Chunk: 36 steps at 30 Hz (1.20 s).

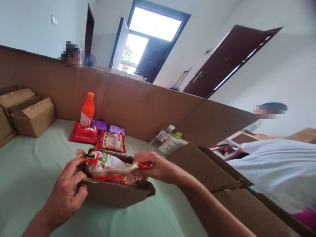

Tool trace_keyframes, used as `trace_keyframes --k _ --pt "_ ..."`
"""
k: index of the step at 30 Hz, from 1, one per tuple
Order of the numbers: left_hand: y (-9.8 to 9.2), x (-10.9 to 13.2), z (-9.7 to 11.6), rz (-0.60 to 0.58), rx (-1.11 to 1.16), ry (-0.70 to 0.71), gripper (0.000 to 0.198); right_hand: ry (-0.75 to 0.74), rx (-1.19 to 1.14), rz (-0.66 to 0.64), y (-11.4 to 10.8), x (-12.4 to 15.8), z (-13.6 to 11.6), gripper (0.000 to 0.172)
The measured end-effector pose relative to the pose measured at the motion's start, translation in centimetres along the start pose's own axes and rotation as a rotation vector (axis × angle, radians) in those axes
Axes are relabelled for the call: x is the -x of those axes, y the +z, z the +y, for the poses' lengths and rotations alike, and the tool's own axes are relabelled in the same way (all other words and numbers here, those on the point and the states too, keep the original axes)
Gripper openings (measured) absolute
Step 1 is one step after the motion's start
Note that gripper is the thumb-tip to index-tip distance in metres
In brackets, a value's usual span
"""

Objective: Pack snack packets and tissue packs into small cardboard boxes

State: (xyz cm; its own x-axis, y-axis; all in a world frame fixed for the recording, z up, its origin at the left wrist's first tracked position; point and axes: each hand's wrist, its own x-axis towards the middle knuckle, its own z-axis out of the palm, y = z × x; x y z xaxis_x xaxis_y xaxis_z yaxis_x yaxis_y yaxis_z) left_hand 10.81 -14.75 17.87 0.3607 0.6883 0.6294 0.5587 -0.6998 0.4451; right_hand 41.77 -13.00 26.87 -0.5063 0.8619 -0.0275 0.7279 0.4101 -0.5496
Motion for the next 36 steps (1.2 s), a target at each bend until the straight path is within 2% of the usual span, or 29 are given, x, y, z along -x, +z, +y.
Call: trace_keyframes --k 1,2,4,6,9,11,13,14,15,17,19,21,24,29,33,36 --pt "0.1 0.0 0.0 -0.001 0.000 0.008 0.017 0.028 0.088 -0.057 0.6 -0.5 -0.1 0.010" --pt "0.2 0.0 -0.1 -0.003 -0.003 0.012 0.017 0.062 0.190 -0.123 1.1 -1.0 -0.2 0.009" --pt "0.3 0.0 -0.2 -0.013 -0.009 0.019 0.017 0.101 0.370 -0.259 1.8 -1.6 -0.7 0.018" --pt "0.4 -0.1 -0.3 -0.016 -0.002 0.029 0.016 0.089 0.443 -0.303 1.8 -1.9 -1.2 0.026" --pt "0.4 -0.4 -0.4 -0.022 0.021 0.053 0.015 0.007 0.364 -0.228 1.7 -2.4 -1.6 0.037" --pt "0.5 -0.6 -0.3 -0.023 0.022 0.077 0.015 -0.027 0.287 -0.302 1.9 -2.9 -1.6 0.037" --pt "0.7 -0.6 -0.1 0.025 -0.001 0.072 0.013 -0.041 0.228 -0.384 2.0 -3.1 -1.3 0.035" --pt "0.8 -0.5 -0.1 0.072 -0.014 0.054 0.013 -0.051 0.197 -0.355 1.9 -2.9 -1.1 0.034" --pt "0.9 -0.3 0.0 0.127 -0.023 0.031 0.016 -0.067 0.157 -0.272 1.6 -2.4 -0.9 0.033" --pt "1.3 0.2 -0.1 0.226 -0.009 -0.019 0.029 -0.099 0.067 -0.025 0.9 -0.8 -0.5 0.029" --pt "1.8 0.8 -0.2 0.249 0.053 -0.057 0.036 -0.078 0.027 0.173 0.4 1.1 -0.1 0.025" --pt "2.4 1.2 -0.2 0.225 0.137 -0.082 0.033 -0.015 0.047 0.265 0.6 2.6 0.4 0.024" --pt "3.0 1.3 -0.1 0.224 0.192 -0.082 0.027 0.030 0.099 0.306 2.1 3.4 1.0 0.024" --pt "2.8 0.6 0.1 0.174 0.070 -0.011 0.016 -0.027 0.088 0.358 3.7 3.9 1.3 0.031" --pt "2.4 -0.1 0.5 0.120 0.033 -0.009 0.012 -0.100 0.040 0.257 4.0 4.6 1.1 0.037" --pt "2.3 -0.4 0.8 0.111 0.008 -0.024 0.015 -0.152 -0.030 0.168 5.4 4.3 1.1 0.046"
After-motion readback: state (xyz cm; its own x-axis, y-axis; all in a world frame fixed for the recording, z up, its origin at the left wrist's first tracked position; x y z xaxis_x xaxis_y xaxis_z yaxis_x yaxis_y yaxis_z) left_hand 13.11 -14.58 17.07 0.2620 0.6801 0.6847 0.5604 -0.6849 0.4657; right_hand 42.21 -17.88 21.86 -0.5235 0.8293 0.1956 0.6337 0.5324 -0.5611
